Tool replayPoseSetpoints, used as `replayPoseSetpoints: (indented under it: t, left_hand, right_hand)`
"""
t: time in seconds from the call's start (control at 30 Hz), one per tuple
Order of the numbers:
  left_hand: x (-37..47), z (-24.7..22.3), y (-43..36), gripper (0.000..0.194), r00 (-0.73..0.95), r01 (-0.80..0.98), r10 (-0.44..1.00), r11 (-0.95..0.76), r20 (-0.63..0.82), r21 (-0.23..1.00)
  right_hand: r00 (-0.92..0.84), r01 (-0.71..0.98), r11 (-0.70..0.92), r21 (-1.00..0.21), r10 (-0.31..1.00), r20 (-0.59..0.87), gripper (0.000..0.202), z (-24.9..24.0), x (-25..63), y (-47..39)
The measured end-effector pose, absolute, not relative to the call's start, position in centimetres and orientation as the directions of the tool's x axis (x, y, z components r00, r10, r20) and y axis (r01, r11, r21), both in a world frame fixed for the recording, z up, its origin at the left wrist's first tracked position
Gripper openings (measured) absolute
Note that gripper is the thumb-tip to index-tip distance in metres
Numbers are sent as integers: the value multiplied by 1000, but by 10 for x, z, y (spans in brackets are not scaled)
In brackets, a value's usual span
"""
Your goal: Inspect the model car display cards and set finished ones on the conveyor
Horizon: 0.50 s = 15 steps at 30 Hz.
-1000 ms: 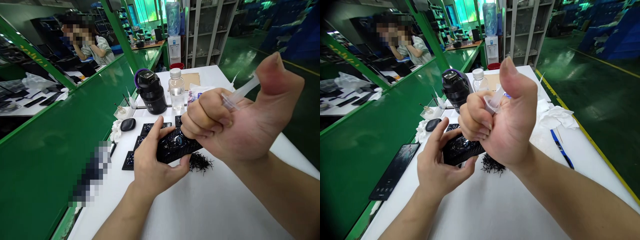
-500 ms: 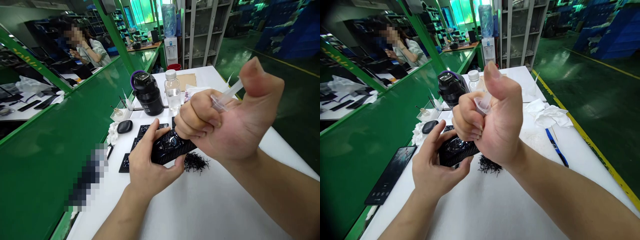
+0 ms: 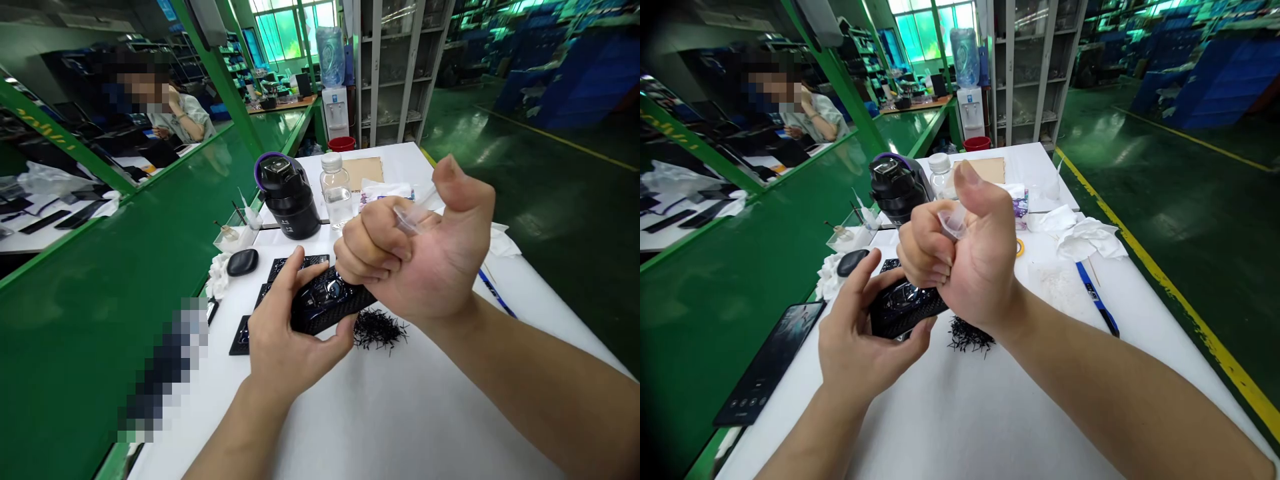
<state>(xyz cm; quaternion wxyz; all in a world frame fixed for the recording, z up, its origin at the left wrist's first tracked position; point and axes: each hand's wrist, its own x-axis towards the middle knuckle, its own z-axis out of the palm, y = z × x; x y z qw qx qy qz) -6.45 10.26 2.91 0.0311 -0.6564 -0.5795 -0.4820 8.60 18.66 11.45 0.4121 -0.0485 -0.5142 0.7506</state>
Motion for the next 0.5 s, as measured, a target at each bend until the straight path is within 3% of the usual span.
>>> replayPoseSetpoints:
  t: [0.5]
  left_hand:
    - [-64,31,102,93,-131,797,741,-315,658,514]
  right_hand:
    - [-660,-607,-121,-786,628,413,70,108,85,190]
